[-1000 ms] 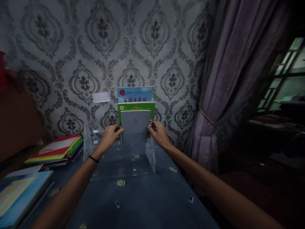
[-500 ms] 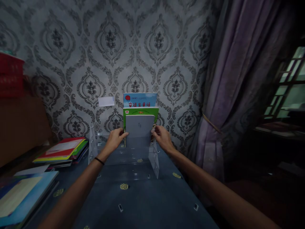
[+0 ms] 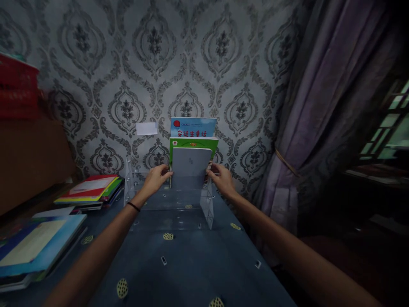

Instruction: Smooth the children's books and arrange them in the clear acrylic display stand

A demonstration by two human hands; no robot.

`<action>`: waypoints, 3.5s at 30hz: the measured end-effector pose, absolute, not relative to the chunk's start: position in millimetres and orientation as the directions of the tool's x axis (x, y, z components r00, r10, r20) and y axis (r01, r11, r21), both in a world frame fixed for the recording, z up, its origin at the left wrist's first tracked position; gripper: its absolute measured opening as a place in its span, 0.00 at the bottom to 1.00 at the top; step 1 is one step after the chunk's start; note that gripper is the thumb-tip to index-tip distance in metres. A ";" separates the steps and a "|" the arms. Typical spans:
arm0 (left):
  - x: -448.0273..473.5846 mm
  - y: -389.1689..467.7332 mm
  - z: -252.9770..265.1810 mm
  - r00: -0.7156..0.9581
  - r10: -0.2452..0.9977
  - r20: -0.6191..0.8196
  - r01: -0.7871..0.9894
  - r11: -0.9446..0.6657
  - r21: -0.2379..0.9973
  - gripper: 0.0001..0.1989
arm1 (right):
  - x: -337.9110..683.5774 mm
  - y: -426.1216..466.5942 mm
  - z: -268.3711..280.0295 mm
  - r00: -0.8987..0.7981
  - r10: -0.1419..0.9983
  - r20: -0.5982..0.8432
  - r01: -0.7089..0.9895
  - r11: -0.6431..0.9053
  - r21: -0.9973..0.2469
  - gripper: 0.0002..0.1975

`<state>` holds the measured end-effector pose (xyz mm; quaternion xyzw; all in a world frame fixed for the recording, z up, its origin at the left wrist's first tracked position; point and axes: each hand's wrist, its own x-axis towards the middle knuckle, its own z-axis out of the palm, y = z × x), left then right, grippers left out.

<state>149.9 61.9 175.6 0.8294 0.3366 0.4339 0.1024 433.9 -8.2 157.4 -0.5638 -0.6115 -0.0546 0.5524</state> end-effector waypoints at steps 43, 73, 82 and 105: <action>-121.8 -76.4 44.6 -0.021 0.932 0.361 0.990 0.070 -0.124 0.22 | 267.2 -150.2 -0.8 -0.209 0.914 0.347 0.512 0.405 -0.758 0.18; -5.1 -182.3 17.4 0.654 0.494 0.573 0.711 -0.661 -0.241 0.07 | 261.8 -156.8 2.4 -0.253 0.910 0.329 0.518 0.414 -0.749 0.14; 45.4 -212.0 27.5 0.631 0.546 0.551 0.693 -0.716 -0.084 0.10 | 251.9 -176.4 -6.1 -0.632 0.632 0.449 0.461 0.772 -0.437 0.25; -59.7 -118.3 16.3 0.393 0.910 0.131 0.876 -0.414 0.248 0.25 | 255.7 -170.7 -15.4 -0.685 0.560 0.466 0.456 0.829 -0.325 0.28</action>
